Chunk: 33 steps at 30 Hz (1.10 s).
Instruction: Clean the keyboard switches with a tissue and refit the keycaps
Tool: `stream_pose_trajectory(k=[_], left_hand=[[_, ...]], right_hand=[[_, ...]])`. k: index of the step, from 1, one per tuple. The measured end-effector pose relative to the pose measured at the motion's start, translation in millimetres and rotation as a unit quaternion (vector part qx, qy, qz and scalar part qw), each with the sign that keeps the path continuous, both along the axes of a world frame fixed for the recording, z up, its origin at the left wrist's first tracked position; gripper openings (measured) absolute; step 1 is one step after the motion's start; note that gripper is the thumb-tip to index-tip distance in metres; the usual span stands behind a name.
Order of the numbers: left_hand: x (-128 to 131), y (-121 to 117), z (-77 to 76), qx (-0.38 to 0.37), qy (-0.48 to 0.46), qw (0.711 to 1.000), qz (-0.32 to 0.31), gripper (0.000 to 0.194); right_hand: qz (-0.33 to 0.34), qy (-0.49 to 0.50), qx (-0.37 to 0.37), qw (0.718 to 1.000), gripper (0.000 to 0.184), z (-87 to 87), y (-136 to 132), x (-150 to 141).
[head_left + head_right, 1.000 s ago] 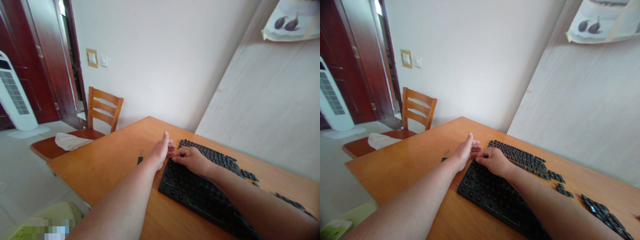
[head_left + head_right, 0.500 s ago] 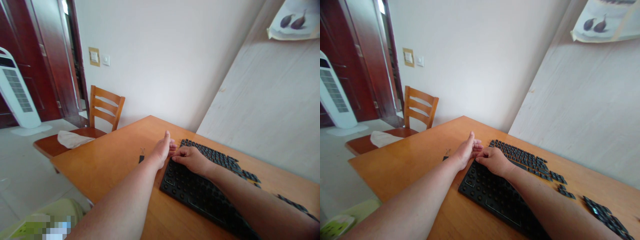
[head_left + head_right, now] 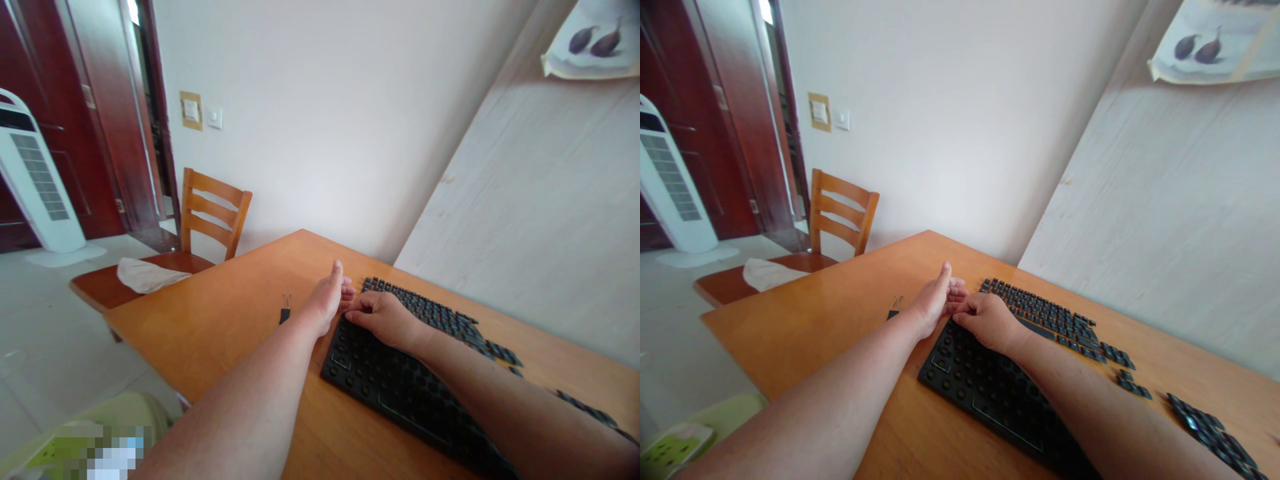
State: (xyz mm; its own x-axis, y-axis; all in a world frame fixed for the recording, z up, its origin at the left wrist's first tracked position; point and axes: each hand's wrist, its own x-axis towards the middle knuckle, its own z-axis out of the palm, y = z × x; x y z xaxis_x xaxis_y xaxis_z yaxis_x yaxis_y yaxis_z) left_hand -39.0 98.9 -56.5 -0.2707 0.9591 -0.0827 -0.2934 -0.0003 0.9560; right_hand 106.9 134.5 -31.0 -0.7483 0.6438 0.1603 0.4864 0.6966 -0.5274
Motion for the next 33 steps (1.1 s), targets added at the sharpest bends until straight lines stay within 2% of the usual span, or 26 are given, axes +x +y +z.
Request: stream_pose_trajectory(k=[12, 22, 33], left_hand=[[0, 1, -2.1, 0.003, 0.0, 1.0, 0.004, 0.076], [0, 2, -2.7, 0.003, 0.006, 1.0, 0.003, 0.076], [0, 3, -4.0, 0.009, 0.013, 1.0, 0.002, 0.077]], right_hand=[[-0.006, -0.052, 0.066, 0.996, 0.017, 5.6, -7, -4], [-0.006, -0.067, 0.091, 0.994, 0.016, 8.9, -12, -8], [0.001, -0.069, 0.05, 0.996, 0.014, 10.5, -7, -6]])
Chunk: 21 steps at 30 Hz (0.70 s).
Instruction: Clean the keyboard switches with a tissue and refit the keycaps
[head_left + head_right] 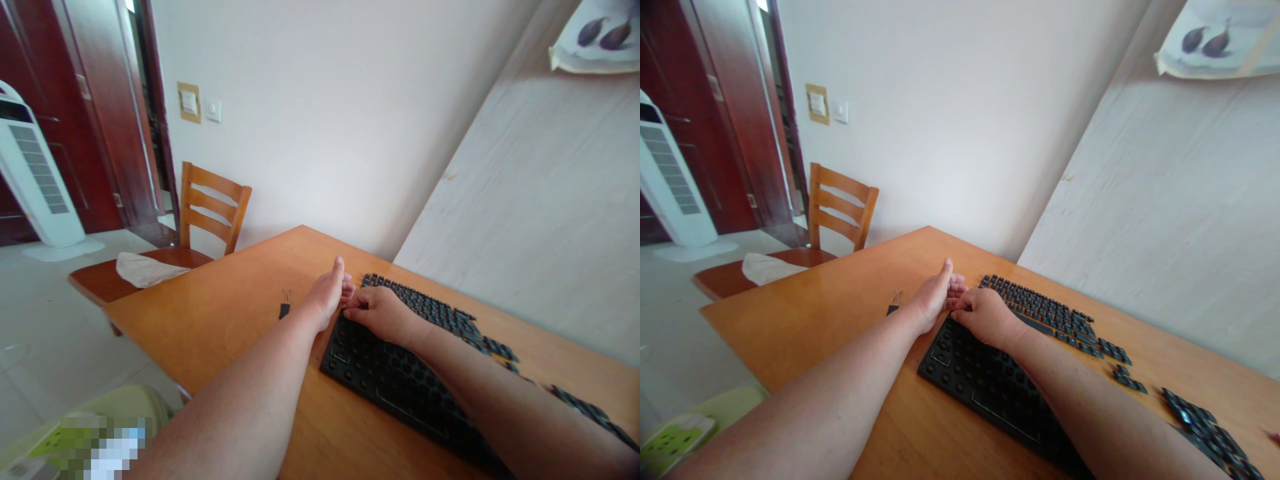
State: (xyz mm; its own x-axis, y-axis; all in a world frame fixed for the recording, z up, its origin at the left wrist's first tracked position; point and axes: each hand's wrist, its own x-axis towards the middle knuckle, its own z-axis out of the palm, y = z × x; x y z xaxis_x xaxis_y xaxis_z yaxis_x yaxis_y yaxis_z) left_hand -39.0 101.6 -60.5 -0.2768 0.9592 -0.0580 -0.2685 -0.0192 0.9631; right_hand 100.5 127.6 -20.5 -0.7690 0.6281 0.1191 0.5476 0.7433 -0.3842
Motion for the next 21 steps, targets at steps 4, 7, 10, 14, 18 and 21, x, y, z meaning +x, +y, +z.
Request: stream_pose_trajectory(k=[4, 7, 10, 14, 18, 21], left_hand=[[-0.1, 1.5, -1.9, 0.001, -0.005, 1.0, -0.004, 0.076], [-0.5, 1.6, -2.1, -0.001, -0.003, 1.0, -0.004, 0.074], [-0.7, 0.6, -1.1, -0.003, 0.001, 1.0, 0.0, 0.073], [-0.1, -0.9, -0.1, 0.002, 0.003, 1.0, -0.001, 0.072], [1.2, -2.1, 0.7, 0.004, 0.008, 1.0, 0.002, 0.072], [1.5, -2.4, 1.2, 0.005, 0.009, 1.0, 0.002, 0.072]], right_hand=[[0.014, -0.014, 0.006, 1.0, 0.016, 2.0, 2.1, -0.5], [0.02, -0.035, 0.03, 0.999, 0.017, 3.9, 2.3, -3.0], [0.019, -0.05, 0.051, 0.997, 0.018, 4.8, 2.5, -5.4], [0.017, -0.046, 0.051, 0.997, 0.018, 5.1, 4.1, -6.8], [0.02, -0.043, 0.023, 0.999, 0.017, 5.7, 6.5, -6.5], [0.02, -0.042, 0.011, 0.999, 0.016, 5.0, 6.2, -5.4]])
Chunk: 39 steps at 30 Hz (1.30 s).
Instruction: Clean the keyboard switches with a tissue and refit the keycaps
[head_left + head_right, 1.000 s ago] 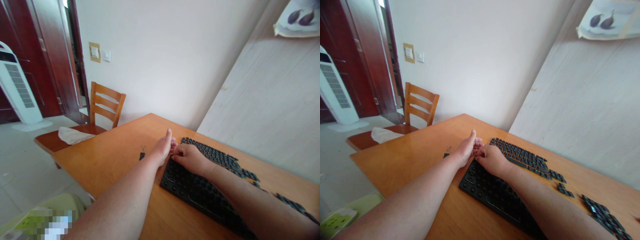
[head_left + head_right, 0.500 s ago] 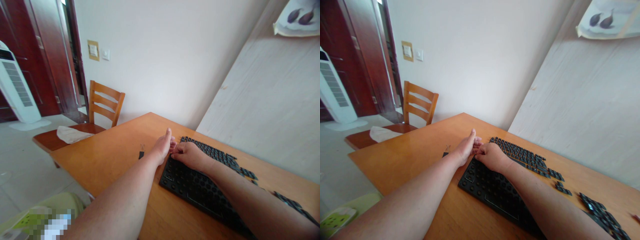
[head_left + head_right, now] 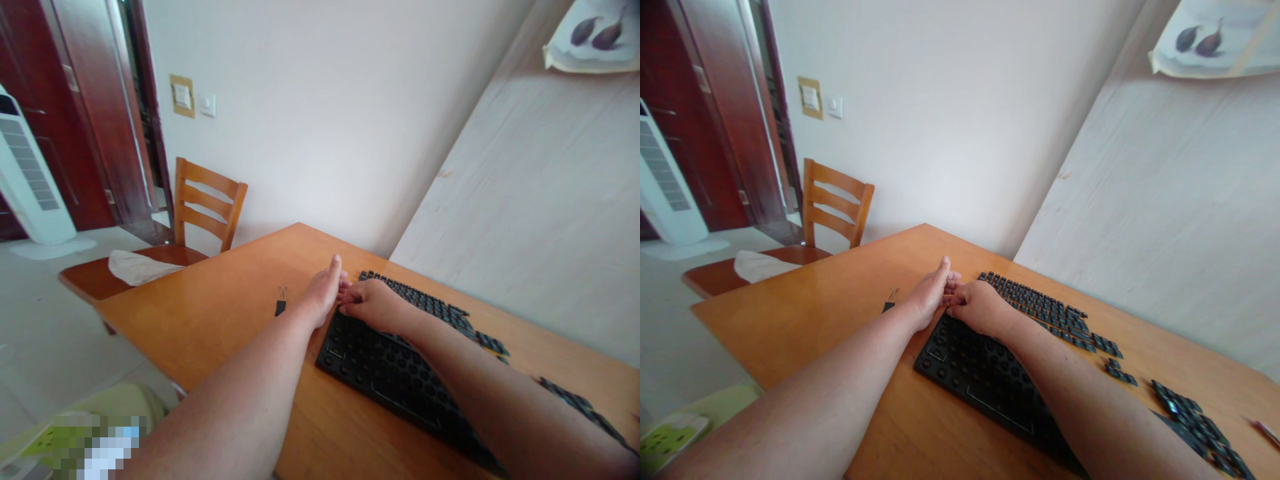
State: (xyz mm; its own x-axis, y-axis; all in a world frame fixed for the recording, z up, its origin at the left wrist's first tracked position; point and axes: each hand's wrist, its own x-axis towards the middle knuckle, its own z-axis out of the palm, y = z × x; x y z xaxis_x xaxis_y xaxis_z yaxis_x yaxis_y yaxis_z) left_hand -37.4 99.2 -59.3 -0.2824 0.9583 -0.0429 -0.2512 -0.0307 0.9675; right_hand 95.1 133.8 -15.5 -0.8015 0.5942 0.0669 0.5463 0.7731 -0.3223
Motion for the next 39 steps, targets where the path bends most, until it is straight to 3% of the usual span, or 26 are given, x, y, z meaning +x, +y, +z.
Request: stream_pose_trajectory(k=[7, 16, 23, 29, 39], left_hand=[[-1, 2, -2.2, 0.003, 0.009, 1.0, -0.001, 0.072], [-1, 2, -2.9, 0.004, 0.026, 1.0, 0.001, 0.071], [-1, 3, -4.6, 0.001, 0.032, 0.999, -0.001, 0.074], [-2, 5, -5.1, -0.003, 0.024, 1.0, -0.005, 0.074], [-4, 9, -9.1, 0.002, 0.024, 1.0, -0.005, 0.082]], right_hand=[[0.015, -0.004, 0.076, 0.997, 0.017, -1.6, -7, 1], [0.013, -0.052, 0.063, 0.997, 0.015, 6.1, -5, -4], [0.019, -0.042, 0.108, 0.993, 0.017, 2.6, -14, 0], [0.037, -0.007, 0.086, 0.996, 0.017, -1.0, -10, 6], [0.003, 0.023, -0.008, 1.0, 0.017, -2.3, -5, 8]])
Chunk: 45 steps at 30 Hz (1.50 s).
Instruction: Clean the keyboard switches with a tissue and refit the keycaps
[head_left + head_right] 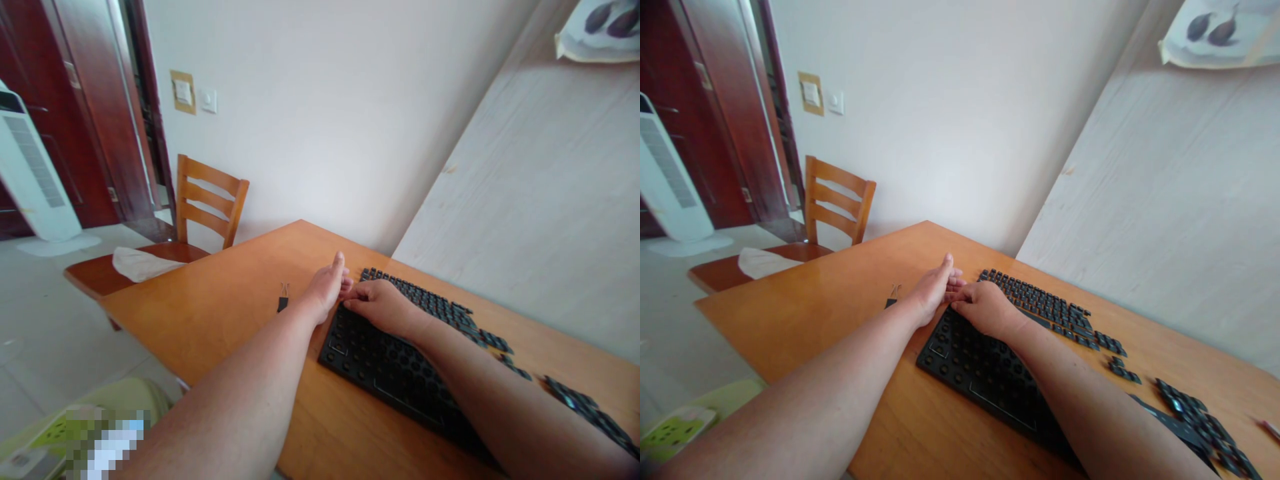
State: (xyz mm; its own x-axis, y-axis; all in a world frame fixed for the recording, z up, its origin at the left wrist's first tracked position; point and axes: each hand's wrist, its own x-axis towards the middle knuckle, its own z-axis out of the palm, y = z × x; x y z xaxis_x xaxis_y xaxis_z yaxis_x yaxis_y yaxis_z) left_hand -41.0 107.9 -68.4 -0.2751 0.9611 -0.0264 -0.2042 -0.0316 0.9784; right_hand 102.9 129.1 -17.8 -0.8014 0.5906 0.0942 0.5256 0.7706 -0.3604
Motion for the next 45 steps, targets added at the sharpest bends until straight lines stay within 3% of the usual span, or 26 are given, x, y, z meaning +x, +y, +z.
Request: stream_pose_trajectory(k=[16, 28, 36, 45], left_hand=[[1, -2, 1.9, 0.001, 0.007, 1.0, 0.002, 0.082], [2, -7, 6.8, -0.008, 0.02, 1.0, -0.002, 0.077], [3, -8, 7.5, -0.006, 0.016, 1.0, 0.003, 0.072], [1, -7, 5.9, -0.001, 0.035, 0.999, 0.003, 0.072]], right_hand=[[0.005, -0.063, 0.136, 0.989, 0.016, 5.8, -18, -7], [-0.027, -0.101, 0.157, 0.982, 0.018, 5.9, -26, -10], [-0.002, -0.101, 0.132, 0.986, 0.018, 10.4, -18, -11], [-0.004, -0.154, 0.166, 0.974, 0.022, 15.9, -18, -18]])
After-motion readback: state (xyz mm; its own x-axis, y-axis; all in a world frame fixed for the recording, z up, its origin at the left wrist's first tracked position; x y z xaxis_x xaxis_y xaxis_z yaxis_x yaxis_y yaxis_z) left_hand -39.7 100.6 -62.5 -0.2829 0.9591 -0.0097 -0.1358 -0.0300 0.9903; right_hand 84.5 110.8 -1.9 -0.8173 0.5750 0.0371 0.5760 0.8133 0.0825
